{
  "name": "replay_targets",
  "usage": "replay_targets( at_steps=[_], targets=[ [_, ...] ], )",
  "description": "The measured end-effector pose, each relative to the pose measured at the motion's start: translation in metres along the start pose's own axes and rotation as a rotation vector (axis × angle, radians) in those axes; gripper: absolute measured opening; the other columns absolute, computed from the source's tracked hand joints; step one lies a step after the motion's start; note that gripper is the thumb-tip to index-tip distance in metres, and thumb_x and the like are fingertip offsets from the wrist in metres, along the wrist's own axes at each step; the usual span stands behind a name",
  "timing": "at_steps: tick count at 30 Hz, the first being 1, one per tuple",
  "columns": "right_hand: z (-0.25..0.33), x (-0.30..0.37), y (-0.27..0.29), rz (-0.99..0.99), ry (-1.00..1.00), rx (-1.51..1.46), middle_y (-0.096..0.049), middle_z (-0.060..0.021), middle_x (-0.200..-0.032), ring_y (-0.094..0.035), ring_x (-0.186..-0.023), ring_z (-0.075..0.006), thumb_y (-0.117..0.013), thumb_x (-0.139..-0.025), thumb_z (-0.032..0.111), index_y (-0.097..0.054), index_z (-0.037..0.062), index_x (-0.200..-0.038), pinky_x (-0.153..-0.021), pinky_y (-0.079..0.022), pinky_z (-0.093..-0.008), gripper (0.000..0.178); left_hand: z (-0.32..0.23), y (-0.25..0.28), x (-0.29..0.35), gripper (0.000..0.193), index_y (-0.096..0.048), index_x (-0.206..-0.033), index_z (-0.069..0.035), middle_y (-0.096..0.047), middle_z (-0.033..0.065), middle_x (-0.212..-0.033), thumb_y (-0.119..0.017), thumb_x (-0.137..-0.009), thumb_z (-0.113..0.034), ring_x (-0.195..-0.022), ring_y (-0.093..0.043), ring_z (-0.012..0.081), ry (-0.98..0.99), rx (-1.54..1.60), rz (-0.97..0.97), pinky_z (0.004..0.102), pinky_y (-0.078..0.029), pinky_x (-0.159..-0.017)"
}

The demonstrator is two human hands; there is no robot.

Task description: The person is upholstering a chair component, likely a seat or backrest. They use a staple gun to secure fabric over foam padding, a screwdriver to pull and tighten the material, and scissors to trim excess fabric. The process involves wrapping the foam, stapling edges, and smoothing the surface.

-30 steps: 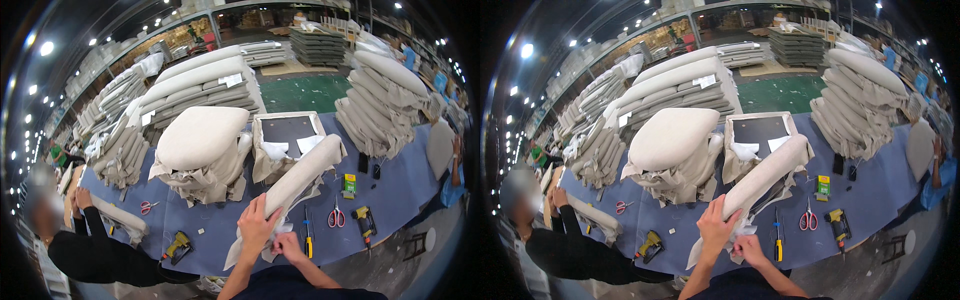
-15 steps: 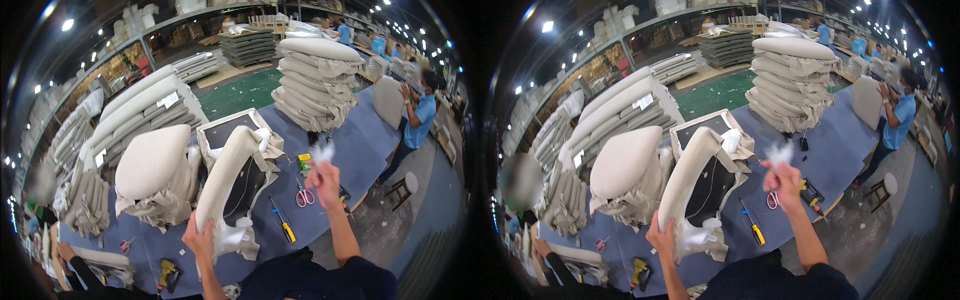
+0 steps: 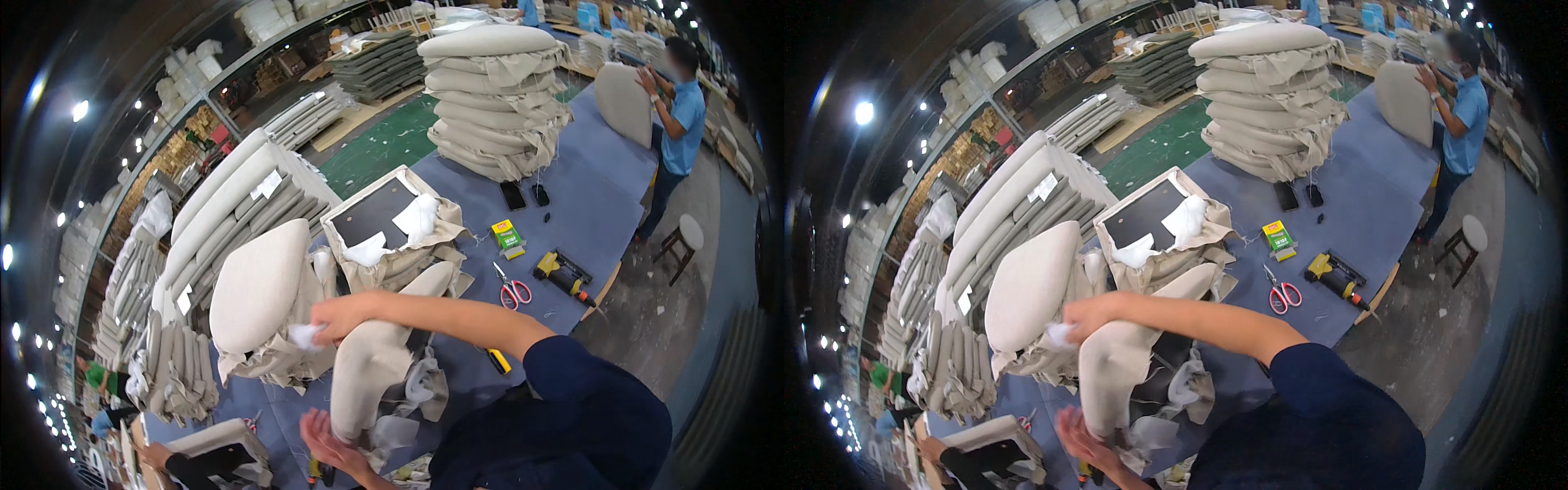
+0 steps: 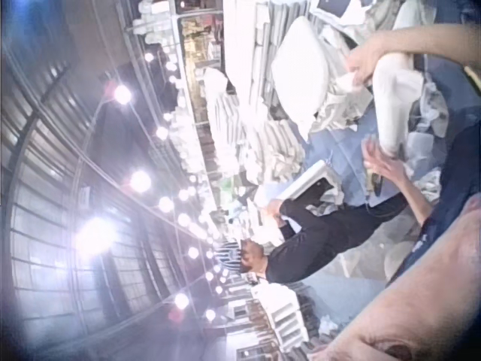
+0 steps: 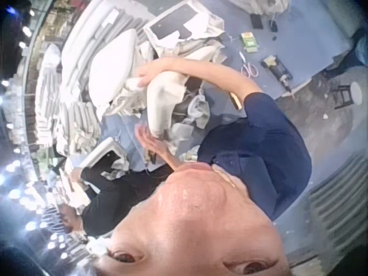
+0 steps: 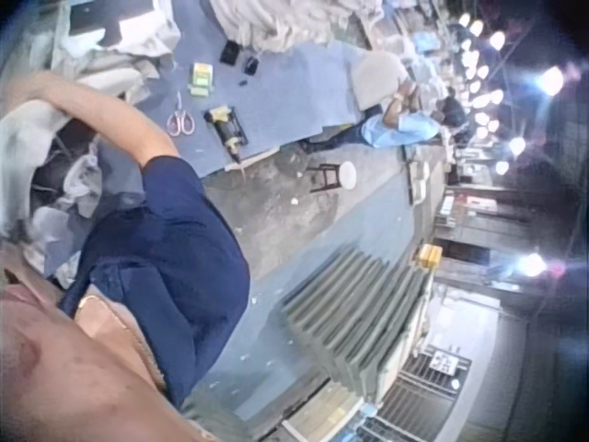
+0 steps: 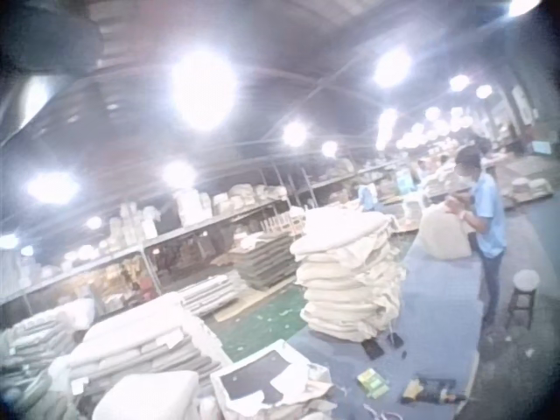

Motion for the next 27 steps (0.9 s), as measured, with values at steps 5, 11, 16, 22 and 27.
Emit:
replay_targets(
  at_steps=[5, 11, 16, 22, 27],
  targets=[
    [0.044, -0.025, -0.029, -0.05, 0.032, -0.159, -0.068, -0.0086, -0.066, -0.064, -0.057, -0.0176, -0.07, -0.091, 0.023, -0.071, -0.0037, -0.088, -0.056, -0.05, -0.0329, 0.027, -0.066, -0.039, -0.11, 0.043, -0.052, -0.135, 0.008, -0.041, 0.0171, -0.15, -0.056, -0.103, -0.022, -0.107, -0.064, 0.0239, -0.117, -0.099, 0.09, 0.0333, -0.057, -0.079],
    [0.017, -0.015, -0.004, -0.138, 0.029, -0.277, -0.064, -0.0037, -0.069, -0.061, -0.056, -0.0111, -0.073, -0.093, 0.029, -0.066, -0.0001, -0.097, -0.051, -0.049, -0.0269, 0.03, -0.028, -0.077, -0.173, 0.015, -0.069, -0.108, 0.006, -0.07, 0.0059, -0.09, -0.061, -0.099, -0.002, -0.079, -0.066, 0.011, 0.081, 0.049, 0.25, 0.026, -0.055, -0.07],
    [0.008, -0.008, 0.009, -0.222, 0.016, -0.38, -0.062, -0.001, -0.074, -0.058, -0.056, -0.0072, -0.073, -0.095, 0.029, -0.064, 0.0027, -0.101, -0.051, -0.046, -0.0241, 0.029, -0.017, -0.084, -0.182, 0.018, -0.072, -0.111, 0.003, -0.07, 0.0027, -0.088, -0.064, -0.096, -0.004, -0.073, -0.062, 0.0064, 0.126, 0.148, 0.18, 0.0223, -0.051, -0.062],
    [-0.002, -0.013, 0.023, -0.33, 0.008, -0.342, -0.057, 0.001, -0.066, -0.054, -0.054, -0.006, -0.066, -0.101, 0.028, -0.066, 0.0015, -0.09, -0.049, -0.044, -0.0245, 0.028, -0.021, -0.099, -0.183, 0.025, -0.064, -0.12, 0.008, -0.071, 0.0066, -0.097, -0.065, -0.096, -0.002, -0.086, -0.066, 0.0089, 0.16, 0.29, 0.369, 0.023, -0.054, -0.071],
    [-0.003, -0.018, 0.023, -0.284, 0.064, -0.383, -0.054, 0.0022, -0.058, -0.049, -0.051, -0.0055, -0.056, -0.106, 0.043, -0.067, 0.0013, -0.084, -0.046, -0.038, -0.0254, 0.048, -0.022, -0.098, -0.186, 0.014, -0.061, -0.104, 0.004, -0.07, 0.0087, -0.089, -0.065, -0.099, -0.008, -0.075, -0.066, 0.0105, 0.263, 0.256, 0.398, 0.0253, -0.056, -0.065]
  ],
)
Point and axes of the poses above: each hand's wrist, its own x-axis away from the middle knuckle, its own y-axis out of the back of the hand, z = x × y, the point moved 1 cm from there along -x, towards the middle knuckle
